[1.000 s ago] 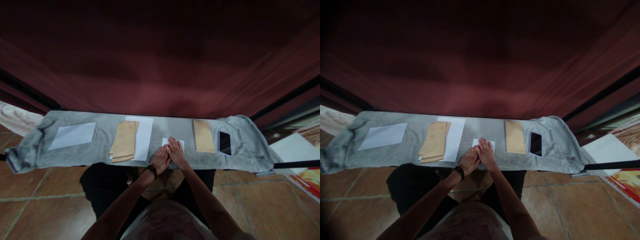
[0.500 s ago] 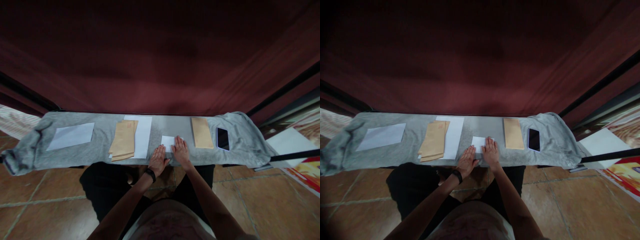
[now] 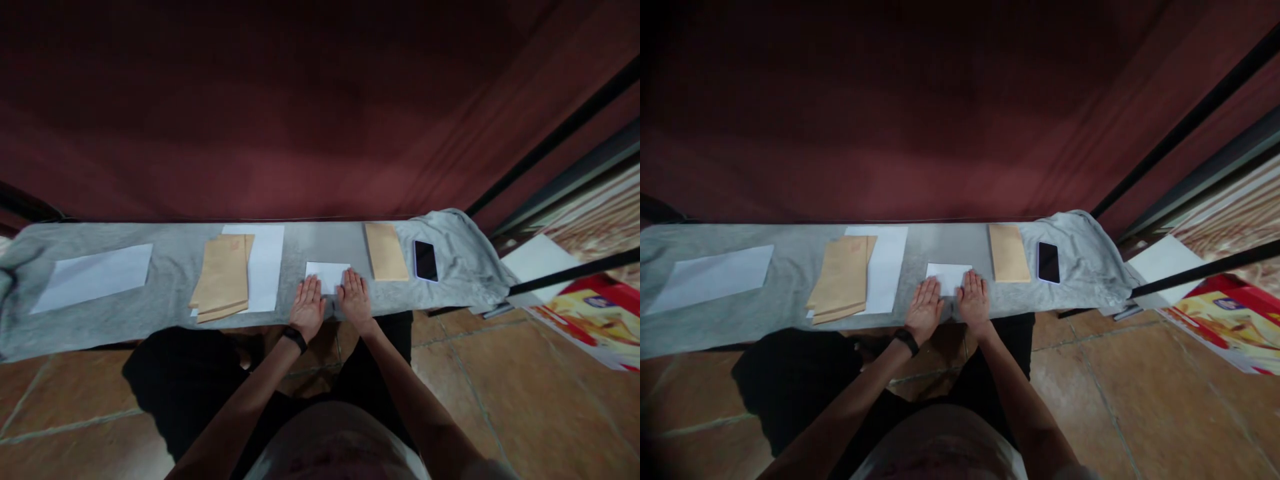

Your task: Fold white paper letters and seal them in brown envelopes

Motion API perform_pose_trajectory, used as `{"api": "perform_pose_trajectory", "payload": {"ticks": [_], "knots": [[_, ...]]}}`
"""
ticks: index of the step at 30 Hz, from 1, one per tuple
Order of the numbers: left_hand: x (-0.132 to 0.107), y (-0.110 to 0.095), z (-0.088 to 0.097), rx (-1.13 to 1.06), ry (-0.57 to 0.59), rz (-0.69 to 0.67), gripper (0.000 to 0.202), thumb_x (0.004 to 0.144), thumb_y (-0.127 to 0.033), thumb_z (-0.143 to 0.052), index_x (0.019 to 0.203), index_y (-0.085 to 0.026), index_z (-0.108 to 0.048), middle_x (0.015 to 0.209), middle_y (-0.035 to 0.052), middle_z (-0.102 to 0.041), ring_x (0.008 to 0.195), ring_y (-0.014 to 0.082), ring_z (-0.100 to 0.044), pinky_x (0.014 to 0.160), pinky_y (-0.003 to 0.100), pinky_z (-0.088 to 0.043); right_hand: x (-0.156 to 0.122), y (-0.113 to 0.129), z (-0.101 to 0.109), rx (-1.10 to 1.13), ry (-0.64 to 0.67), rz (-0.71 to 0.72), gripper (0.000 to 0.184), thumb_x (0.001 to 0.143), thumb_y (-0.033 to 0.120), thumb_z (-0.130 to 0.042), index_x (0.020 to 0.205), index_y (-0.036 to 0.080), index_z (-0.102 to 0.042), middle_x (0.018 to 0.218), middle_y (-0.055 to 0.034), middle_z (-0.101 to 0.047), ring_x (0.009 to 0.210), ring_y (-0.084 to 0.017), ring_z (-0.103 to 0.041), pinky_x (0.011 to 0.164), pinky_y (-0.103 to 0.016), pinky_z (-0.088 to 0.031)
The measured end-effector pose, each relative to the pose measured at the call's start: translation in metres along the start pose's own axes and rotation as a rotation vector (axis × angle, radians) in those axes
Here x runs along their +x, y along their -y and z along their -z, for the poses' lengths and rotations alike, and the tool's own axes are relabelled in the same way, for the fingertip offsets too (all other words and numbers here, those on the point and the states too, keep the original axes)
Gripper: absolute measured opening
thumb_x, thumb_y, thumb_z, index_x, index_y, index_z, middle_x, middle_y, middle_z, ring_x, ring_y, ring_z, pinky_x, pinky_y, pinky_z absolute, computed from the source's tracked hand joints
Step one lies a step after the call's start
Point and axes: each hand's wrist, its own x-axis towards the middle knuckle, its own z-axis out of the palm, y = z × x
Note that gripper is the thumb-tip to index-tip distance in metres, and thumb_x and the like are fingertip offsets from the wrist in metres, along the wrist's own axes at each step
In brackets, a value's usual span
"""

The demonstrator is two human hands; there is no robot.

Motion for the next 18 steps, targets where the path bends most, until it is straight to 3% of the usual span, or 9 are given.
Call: {"api": "perform_pose_trajectory", "payload": {"ticks": [4,7,12,18], "knots": [[0.021,-0.016,-0.006,-0.009,0.071,-0.154,0.056,0.101,-0.029,-0.034,0.154,-0.008,-0.038,0.162,0.0133,-0.037,0.155,0.0250,-0.022,0.128,0.048,-0.019,0.000,-0.001,0.006,0.020,0.041,0.033,0.050,0.104,0.023,-0.035,0.151,0.007,-0.043,0.158,-0.0178,-0.043,0.149,-0.028,-0.036,0.122,-0.051,-0.027],[0.028,-0.016,-0.010,-0.020,0.127,-0.236,0.057,0.101,-0.031,-0.036,0.154,-0.009,-0.038,0.162,0.0129,-0.037,0.154,0.0241,-0.024,0.129,0.047,-0.016,0.000,-0.006,0.011,0.044,0.110,0.068,0.049,0.103,0.019,-0.035,0.150,0.011,-0.047,0.158,-0.0137,-0.043,0.148,-0.026,-0.038,0.123,-0.047,-0.026],[0.028,-0.010,-0.013,-0.047,0.149,-0.273,0.060,0.100,-0.035,-0.039,0.154,-0.008,-0.037,0.162,0.0153,-0.036,0.154,0.0254,-0.025,0.128,0.048,-0.016,0.011,-0.009,0.013,0.116,0.136,0.042,0.047,0.104,0.022,-0.033,0.146,0.012,-0.052,0.153,-0.0131,-0.050,0.146,-0.025,-0.041,0.124,-0.048,-0.025],[0.027,-0.012,-0.014,-0.015,0.197,-0.286,0.059,0.097,-0.031,-0.041,0.149,-0.002,-0.043,0.154,0.0225,-0.047,0.151,0.0303,-0.032,0.126,0.051,-0.019,0.030,0.008,0.003,0.195,0.215,0.160,0.047,0.107,0.027,-0.030,0.146,0.014,-0.052,0.154,-0.0106,-0.051,0.146,-0.019,-0.041,0.124,-0.042,-0.029]]}}
